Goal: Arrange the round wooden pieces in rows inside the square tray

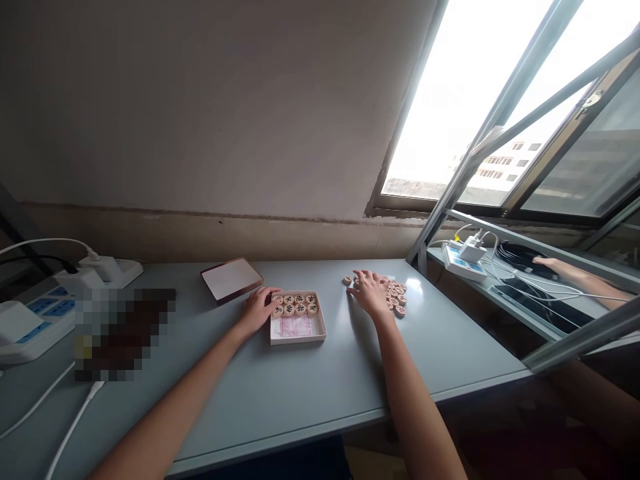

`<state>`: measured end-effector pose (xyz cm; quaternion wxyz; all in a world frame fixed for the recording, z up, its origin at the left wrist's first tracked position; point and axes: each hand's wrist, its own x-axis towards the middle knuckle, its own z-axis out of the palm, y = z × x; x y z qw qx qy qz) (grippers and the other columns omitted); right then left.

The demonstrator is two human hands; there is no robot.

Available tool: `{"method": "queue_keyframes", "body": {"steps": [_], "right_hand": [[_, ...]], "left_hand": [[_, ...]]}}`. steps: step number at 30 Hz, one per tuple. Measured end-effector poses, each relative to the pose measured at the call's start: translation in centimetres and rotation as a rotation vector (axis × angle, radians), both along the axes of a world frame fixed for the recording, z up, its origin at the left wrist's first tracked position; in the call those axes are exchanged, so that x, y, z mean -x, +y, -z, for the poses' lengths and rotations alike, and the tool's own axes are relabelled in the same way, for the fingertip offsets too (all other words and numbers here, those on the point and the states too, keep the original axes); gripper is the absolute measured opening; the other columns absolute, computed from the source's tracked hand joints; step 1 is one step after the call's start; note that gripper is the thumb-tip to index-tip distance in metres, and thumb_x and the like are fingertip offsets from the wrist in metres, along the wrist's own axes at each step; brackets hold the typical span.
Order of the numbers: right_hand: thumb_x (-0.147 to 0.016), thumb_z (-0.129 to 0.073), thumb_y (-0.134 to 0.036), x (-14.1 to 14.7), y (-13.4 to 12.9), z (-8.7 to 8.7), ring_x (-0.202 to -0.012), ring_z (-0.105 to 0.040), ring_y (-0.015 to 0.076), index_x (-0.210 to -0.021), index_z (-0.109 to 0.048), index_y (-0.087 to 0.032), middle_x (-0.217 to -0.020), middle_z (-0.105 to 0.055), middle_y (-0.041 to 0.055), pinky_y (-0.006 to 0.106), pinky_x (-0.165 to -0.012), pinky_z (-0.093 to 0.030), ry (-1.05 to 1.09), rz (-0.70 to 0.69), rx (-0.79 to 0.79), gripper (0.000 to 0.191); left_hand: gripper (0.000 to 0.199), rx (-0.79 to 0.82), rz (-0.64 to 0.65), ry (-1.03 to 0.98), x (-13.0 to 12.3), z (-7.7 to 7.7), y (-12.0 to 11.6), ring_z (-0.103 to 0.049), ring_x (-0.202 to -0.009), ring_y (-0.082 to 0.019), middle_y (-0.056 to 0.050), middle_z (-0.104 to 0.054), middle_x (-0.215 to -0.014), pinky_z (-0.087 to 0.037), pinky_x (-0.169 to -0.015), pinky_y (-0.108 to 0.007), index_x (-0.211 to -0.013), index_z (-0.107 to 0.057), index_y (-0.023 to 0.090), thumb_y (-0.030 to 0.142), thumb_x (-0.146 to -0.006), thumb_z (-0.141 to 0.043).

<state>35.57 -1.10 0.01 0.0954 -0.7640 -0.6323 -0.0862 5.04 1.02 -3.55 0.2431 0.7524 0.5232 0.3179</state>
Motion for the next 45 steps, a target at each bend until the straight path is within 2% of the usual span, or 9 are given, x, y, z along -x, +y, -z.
{"method": "queue_keyframes", "body": {"steps": [5,12,16,21,24,35,40,43,45], "right_hand": [[-0.091,-0.037,-0.023,1.5,0.4,1.0,-0.118,-0.04,0.0261,-0.117,-0.056,-0.022,-0.125,-0.056,0.0104,0.052,-0.103,-0.014,0.004,-0.126,-0.033,0.032],[-0.086,-0.051,-0.037,3.9,-0.6,-1.8,-0.092,-0.053,0.0225,-0.082,-0.066,-0.024,-0.088,-0.068,0.003,0.044,-0.093,-0.027,0.131,-0.314,-0.068,0.02],[-0.082,-0.058,-0.043,7.2,-1.4,-2.8,-0.093,-0.053,0.0205,-0.09,-0.067,-0.027,-0.095,-0.066,0.0019,0.035,-0.083,-0.035,0.287,-0.488,-0.094,0.02],[-0.077,-0.067,-0.033,12.2,-2.8,-2.1,-0.086,-0.055,0.017,-0.092,-0.067,-0.027,-0.089,-0.065,0.0013,0.027,-0.075,-0.037,0.319,-0.852,0.04,0.016],[-0.076,-0.067,-0.029,13.8,-3.5,-1.5,-0.086,-0.057,0.0164,-0.091,-0.065,-0.026,-0.087,-0.067,-0.0003,0.028,-0.08,-0.034,0.279,-0.908,0.028,0.015],[-0.085,-0.058,-0.039,12.1,-2.6,-1.9,-0.081,-0.057,0.0153,-0.08,-0.071,-0.029,-0.08,-0.07,-0.0011,0.031,-0.08,-0.029,0.284,-0.761,0.026,0.017],[-0.087,-0.049,-0.027,7.3,-1.3,-2.5,-0.107,-0.052,0.0244,-0.105,-0.065,-0.024,-0.116,-0.063,0.0083,0.04,-0.087,-0.033,0.143,-0.259,-0.143,0.024],[-0.08,-0.052,-0.019,4.4,-0.7,-1.8,-0.128,-0.034,0.0325,-0.116,-0.06,-0.015,-0.138,-0.044,0.0169,0.052,-0.097,-0.026,0.011,0.056,-0.032,0.037],[-0.08,-0.051,-0.019,3.3,-0.5,-1.2,-0.132,-0.028,0.0344,-0.116,-0.06,-0.013,-0.142,-0.039,0.0182,0.058,-0.101,-0.019,-0.017,0.151,0.047,0.037]], "left_hand": [[0.029,0.01,0.009,-0.006,0.1,0.0,0.0,-0.055,-0.106,-0.023,-0.006,-0.061,-0.113,-0.041,-0.095,-0.038,-0.106,-0.06,0.021,0.029,-0.081,-0.048],[0.031,0.019,0.013,-0.018,0.1,-0.3,-0.2,-0.054,-0.108,-0.023,-0.006,-0.062,-0.114,-0.041,-0.097,-0.038,-0.108,-0.062,0.02,0.028,-0.081,-0.048],[0.032,0.05,0.018,-0.086,0.2,0.0,0.0,-0.055,-0.109,-0.022,-0.007,-0.062,-0.116,-0.041,-0.098,-0.037,-0.11,-0.062,0.019,0.027,-0.082,-0.048],[0.032,0.059,0.02,-0.12,0.3,0.3,0.5,-0.054,-0.112,-0.022,-0.007,-0.063,-0.117,-0.039,-0.101,-0.035,-0.109,-0.064,0.019,0.024,-0.082,-0.048],[0.032,0.051,0.034,-0.115,0.3,0.3,0.6,-0.054,-0.112,-0.022,-0.008,-0.063,-0.117,-0.04,-0.1,-0.035,-0.109,-0.064,0.018,0.025,-0.082,-0.048],[0.049,0.098,0.033,-0.016,0.5,-1.4,-0.9,-0.049,-0.119,-0.027,-0.008,-0.058,-0.125,-0.032,-0.105,-0.043,-0.12,-0.056,0.023,0.047,-0.077,-0.057],[0.062,0.119,0.068,0.067,0.6,-2.1,-1.5,-0.046,-0.12,-0.032,-0.009,-0.056,-0.124,-0.032,-0.103,-0.046,-0.121,-0.052,0.025,0.047,-0.065,-0.068],[0.062,0.117,0.081,0.118,0.6,-2.2,-1.5,-0.043,-0.122,-0.032,-0.009,-0.055,-0.125,-0.03,-0.104,-0.047,-0.121,-0.05,0.025,0.045,-0.065,-0.068],[0.061,0.112,0.094,0.13,0.7,-2.2,-1.5,-0.043,-0.122,-0.032,-0.009,-0.054,-0.126,-0.031,-0.103,-0.047,-0.122,-0.049,0.025,0.044,-0.067,-0.066]]}}
